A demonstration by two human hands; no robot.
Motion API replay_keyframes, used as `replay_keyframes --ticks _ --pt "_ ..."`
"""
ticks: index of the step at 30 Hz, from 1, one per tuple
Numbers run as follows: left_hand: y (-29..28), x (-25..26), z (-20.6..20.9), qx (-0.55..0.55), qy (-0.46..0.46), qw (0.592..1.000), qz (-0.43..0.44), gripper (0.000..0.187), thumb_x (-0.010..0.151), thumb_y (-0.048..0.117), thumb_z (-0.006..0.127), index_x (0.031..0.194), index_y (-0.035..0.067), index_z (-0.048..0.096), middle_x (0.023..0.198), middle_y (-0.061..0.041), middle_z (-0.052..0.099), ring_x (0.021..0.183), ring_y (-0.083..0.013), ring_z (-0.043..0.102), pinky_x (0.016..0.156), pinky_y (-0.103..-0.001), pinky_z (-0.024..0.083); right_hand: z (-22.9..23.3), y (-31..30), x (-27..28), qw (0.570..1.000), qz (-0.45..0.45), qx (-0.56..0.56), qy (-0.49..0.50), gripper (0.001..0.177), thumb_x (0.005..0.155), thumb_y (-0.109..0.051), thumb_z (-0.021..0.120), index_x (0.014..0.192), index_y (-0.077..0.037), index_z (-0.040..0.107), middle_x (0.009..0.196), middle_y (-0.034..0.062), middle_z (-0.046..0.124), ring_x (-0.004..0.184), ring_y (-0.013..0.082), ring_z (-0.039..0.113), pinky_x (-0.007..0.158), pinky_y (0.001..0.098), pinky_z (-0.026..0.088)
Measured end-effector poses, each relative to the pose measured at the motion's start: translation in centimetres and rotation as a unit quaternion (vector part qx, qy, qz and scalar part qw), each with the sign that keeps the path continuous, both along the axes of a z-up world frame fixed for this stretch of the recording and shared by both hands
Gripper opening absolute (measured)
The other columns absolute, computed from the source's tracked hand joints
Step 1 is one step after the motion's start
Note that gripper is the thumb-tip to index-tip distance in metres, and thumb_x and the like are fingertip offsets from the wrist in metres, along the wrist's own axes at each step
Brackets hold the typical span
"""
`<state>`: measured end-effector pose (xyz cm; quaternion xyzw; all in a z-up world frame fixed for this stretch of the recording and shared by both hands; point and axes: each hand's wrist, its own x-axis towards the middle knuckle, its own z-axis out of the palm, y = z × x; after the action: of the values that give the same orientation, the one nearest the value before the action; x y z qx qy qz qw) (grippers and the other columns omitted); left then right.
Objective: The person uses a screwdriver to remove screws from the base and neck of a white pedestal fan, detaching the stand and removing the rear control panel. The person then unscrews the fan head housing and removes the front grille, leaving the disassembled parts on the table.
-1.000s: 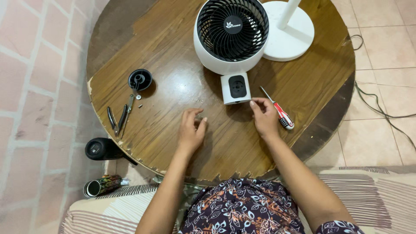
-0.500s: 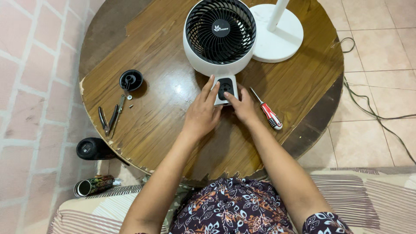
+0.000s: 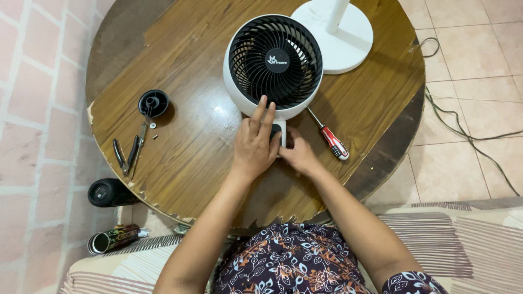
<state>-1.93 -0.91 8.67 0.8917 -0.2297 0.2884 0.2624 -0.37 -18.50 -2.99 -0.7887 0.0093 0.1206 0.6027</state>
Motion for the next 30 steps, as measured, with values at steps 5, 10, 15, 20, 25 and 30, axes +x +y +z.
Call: replay_keyframes --ticks 5,10,15,20,25,30 --pt "0.1 -0.8 -0.6 -0.006 0.006 1.0 -0.011 0.073 0.089 0.014 0.076 0.155 0.007 0.047 0.167 -0.012 0.035 0.105 -0.0312 0.06 0.092 -0.044 0.052 0.7 0.1 -1.0 0.999 0.025 0.029 -0.033 0.08 0.084 -0.036 0.077 0.148 -0.001 0.045 0.129 0.0152 0.068 0.113 0.0218 0.068 0.096 0.0344 0.055" --pt "1.0 -1.1 -0.6 -0.064 -0.027 0.997 0.021 0.073 0.092 0.023 0.077 0.155 0.007 0.045 0.167 -0.02 0.03 0.129 -0.036 0.059 0.102 -0.044 0.051 2.3 0.6 -1.4 0.995 0.053 0.058 0.058 0.086 0.078 -0.035 0.075 0.15 -0.005 0.038 0.118 0.0128 0.07 0.087 0.0182 0.07 0.06 0.0337 0.059" --pt "2.4 -1.3 -0.4 -0.061 -0.021 0.995 0.075 0.073 0.09 0.025 0.077 0.154 0.008 0.047 0.168 -0.019 0.03 0.131 -0.0365 0.059 0.103 -0.046 0.048 3.1 2.8 -1.9 0.992 0.076 0.023 0.098 0.087 0.079 -0.034 0.074 0.153 -0.009 0.036 0.098 0.0156 0.072 0.065 0.0205 0.066 0.055 0.0318 0.056" --pt "2.9 -1.8 -0.8 -0.075 0.018 0.993 0.085 0.073 0.091 0.024 0.079 0.155 0.012 0.046 0.168 -0.024 0.026 0.122 -0.0338 0.058 0.101 -0.046 0.048 3.8 4.0 -2.1 0.989 0.098 0.083 0.072 0.081 0.082 -0.033 0.067 0.152 -0.008 0.036 0.107 0.0134 0.071 0.069 0.0176 0.07 0.055 0.0317 0.059" --pt "2.4 -1.7 -1.3 -0.063 -0.017 0.993 0.097 0.074 0.091 0.018 0.077 0.157 0.014 0.044 0.169 -0.022 0.025 0.122 -0.034 0.06 0.103 -0.047 0.048 4.8 2.9 -2.6 0.989 0.09 -0.115 -0.024 0.077 0.085 -0.039 0.075 0.15 -0.009 0.048 0.11 0.0192 0.075 0.082 0.0273 0.07 0.072 0.0363 0.056" --pt "1.2 -1.8 -1.3 -0.03 -0.032 0.995 0.09 0.069 0.091 0.015 0.075 0.155 0.017 0.049 0.169 -0.02 0.027 0.108 -0.0334 0.06 0.105 -0.052 0.045 6.2 -0.1 -3.5 0.969 -0.002 -0.165 -0.184 0.055 0.082 -0.036 0.082 0.126 -0.006 0.069 0.111 0.0129 0.071 0.098 0.0262 0.07 0.083 0.0384 0.056"
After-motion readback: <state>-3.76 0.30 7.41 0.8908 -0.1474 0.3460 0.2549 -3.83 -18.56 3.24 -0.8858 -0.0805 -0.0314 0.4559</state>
